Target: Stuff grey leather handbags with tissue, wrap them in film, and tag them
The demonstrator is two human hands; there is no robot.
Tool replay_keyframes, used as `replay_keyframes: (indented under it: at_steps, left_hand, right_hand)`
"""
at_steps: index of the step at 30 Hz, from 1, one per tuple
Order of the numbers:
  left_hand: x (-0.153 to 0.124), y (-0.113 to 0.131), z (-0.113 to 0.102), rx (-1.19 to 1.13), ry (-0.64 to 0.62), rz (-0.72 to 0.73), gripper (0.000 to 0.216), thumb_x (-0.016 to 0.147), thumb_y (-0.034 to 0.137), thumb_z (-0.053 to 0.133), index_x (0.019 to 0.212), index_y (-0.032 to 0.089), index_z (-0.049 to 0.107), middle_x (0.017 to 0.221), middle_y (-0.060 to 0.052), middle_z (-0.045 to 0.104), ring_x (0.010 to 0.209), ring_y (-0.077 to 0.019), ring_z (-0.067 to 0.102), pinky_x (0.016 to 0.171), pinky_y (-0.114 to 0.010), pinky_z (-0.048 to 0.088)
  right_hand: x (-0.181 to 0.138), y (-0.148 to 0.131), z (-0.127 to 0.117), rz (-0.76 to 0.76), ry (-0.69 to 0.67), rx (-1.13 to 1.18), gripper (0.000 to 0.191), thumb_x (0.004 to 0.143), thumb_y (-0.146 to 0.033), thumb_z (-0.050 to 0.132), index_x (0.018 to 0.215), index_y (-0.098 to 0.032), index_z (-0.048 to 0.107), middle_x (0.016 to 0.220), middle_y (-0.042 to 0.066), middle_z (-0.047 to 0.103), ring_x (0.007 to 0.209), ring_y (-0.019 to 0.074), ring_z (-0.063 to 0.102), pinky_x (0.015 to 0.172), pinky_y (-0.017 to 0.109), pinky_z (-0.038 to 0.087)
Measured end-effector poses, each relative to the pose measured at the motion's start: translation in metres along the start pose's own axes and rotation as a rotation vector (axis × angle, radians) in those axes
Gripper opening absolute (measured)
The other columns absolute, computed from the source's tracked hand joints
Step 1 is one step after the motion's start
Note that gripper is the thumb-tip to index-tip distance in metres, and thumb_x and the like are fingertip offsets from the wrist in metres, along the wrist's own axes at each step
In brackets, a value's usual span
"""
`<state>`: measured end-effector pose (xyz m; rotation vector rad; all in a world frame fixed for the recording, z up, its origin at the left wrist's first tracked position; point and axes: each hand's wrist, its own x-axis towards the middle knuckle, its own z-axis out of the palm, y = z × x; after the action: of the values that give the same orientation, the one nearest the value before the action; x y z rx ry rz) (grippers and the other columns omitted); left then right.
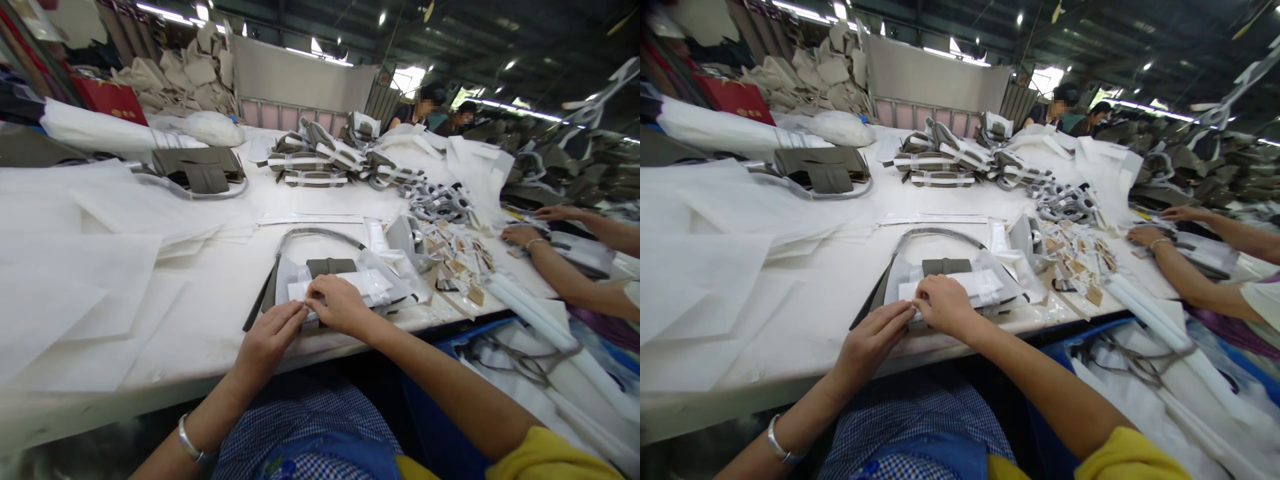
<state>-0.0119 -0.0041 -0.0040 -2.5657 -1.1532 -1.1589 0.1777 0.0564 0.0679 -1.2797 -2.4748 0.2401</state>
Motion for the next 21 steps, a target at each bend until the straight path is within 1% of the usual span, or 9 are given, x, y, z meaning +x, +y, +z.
replay_keyframes:
  at_steps: [5, 7, 9, 11, 12, 14, 17, 19, 21]
  left_hand:
    - [0.006, 0.003, -0.004, 0.064, 0.013, 0.021, 0.035, 0.095, 0.014, 0.052, 0.130, 0.018, 0.056, 0.126, -0.009, 0.065, 0.116, -0.0233, 0.062, 0.099, -0.040, 0.055]
    - [0.005, 0.001, -0.003, 0.079, 0.009, 0.032, 0.035, 0.096, 0.016, 0.051, 0.130, 0.018, 0.057, 0.127, -0.009, 0.065, 0.115, -0.0232, 0.062, 0.099, -0.039, 0.055]
    - [0.003, -0.001, -0.002, 0.100, 0.000, 0.045, 0.037, 0.096, 0.017, 0.051, 0.133, 0.018, 0.055, 0.129, -0.008, 0.063, 0.117, -0.0232, 0.061, 0.101, -0.039, 0.053]
    - [0.001, -0.004, -0.001, 0.118, -0.002, 0.062, 0.039, 0.096, 0.018, 0.052, 0.135, 0.018, 0.054, 0.131, -0.008, 0.062, 0.118, -0.0230, 0.060, 0.104, -0.039, 0.050]
    - [0.000, -0.006, 0.000, 0.121, 0.001, 0.070, 0.039, 0.096, 0.019, 0.052, 0.136, 0.018, 0.053, 0.132, -0.008, 0.061, 0.119, -0.0228, 0.060, 0.105, -0.039, 0.049]
    - [-0.001, -0.007, 0.001, 0.117, 0.005, 0.083, 0.040, 0.097, 0.020, 0.051, 0.137, 0.017, 0.053, 0.134, -0.007, 0.060, 0.120, -0.0220, 0.059, 0.108, -0.038, 0.046]
    - [-0.001, -0.007, 0.002, 0.111, 0.012, 0.089, 0.040, 0.097, 0.020, 0.051, 0.137, 0.017, 0.053, 0.135, -0.007, 0.059, 0.121, -0.0208, 0.058, 0.111, -0.035, 0.042]
    - [0.000, -0.007, 0.002, 0.116, 0.019, 0.091, 0.040, 0.097, 0.021, 0.050, 0.136, 0.018, 0.054, 0.135, -0.006, 0.059, 0.122, -0.0200, 0.058, 0.114, -0.034, 0.039]
    - [0.000, -0.007, 0.002, 0.125, 0.023, 0.094, 0.039, 0.097, 0.022, 0.050, 0.136, 0.018, 0.054, 0.135, -0.005, 0.059, 0.121, -0.0190, 0.058, 0.115, -0.032, 0.037]
  right_hand:
    - [-0.010, 0.005, -0.005, -0.052, 0.088, 0.165, 0.004, 0.088, -0.016, 0.064, 0.089, -0.019, 0.065, 0.091, 0.003, 0.068, 0.087, 0.0168, 0.062, 0.079, 0.028, 0.047]
    - [-0.020, 0.022, -0.018, -0.092, 0.168, 0.275, 0.010, 0.092, -0.015, 0.059, 0.098, -0.021, 0.065, 0.099, 0.003, 0.070, 0.095, 0.0153, 0.063, 0.086, 0.026, 0.048]
    - [-0.033, 0.052, -0.039, -0.033, 0.311, 0.298, 0.014, 0.093, -0.020, 0.057, 0.105, -0.022, 0.066, 0.106, 0.003, 0.070, 0.100, 0.0159, 0.064, 0.093, 0.027, 0.048]
    - [-0.046, 0.094, -0.068, 0.169, 0.468, 0.255, 0.018, 0.092, -0.025, 0.060, 0.108, -0.022, 0.067, 0.111, 0.005, 0.070, 0.101, 0.0185, 0.064, 0.096, 0.031, 0.047]
    - [-0.053, 0.117, -0.082, 0.322, 0.532, 0.245, 0.020, 0.090, -0.026, 0.061, 0.108, -0.020, 0.067, 0.114, 0.006, 0.069, 0.103, 0.0201, 0.064, 0.098, 0.034, 0.047]
    - [-0.061, 0.161, -0.109, 0.695, 0.567, 0.338, 0.024, 0.087, -0.025, 0.063, 0.111, -0.021, 0.066, 0.122, 0.006, 0.067, 0.113, 0.0206, 0.061, 0.104, 0.034, 0.043]
    - [-0.060, 0.211, -0.133, 0.900, 0.480, 0.452, 0.016, 0.091, -0.027, 0.059, 0.097, -0.016, 0.069, 0.105, 0.009, 0.073, 0.102, 0.0224, 0.067, 0.095, 0.035, 0.050]
    - [-0.051, 0.230, -0.139, 0.972, 0.376, 0.563, 0.019, 0.093, -0.027, 0.057, 0.085, -0.014, 0.068, 0.089, 0.010, 0.075, 0.087, 0.0210, 0.071, 0.085, 0.031, 0.055]
    - [-0.039, 0.243, -0.141, 1.032, 0.271, 0.691, 0.022, 0.094, -0.026, 0.057, 0.080, -0.013, 0.066, 0.082, 0.012, 0.075, 0.079, 0.0194, 0.072, 0.078, 0.028, 0.058]
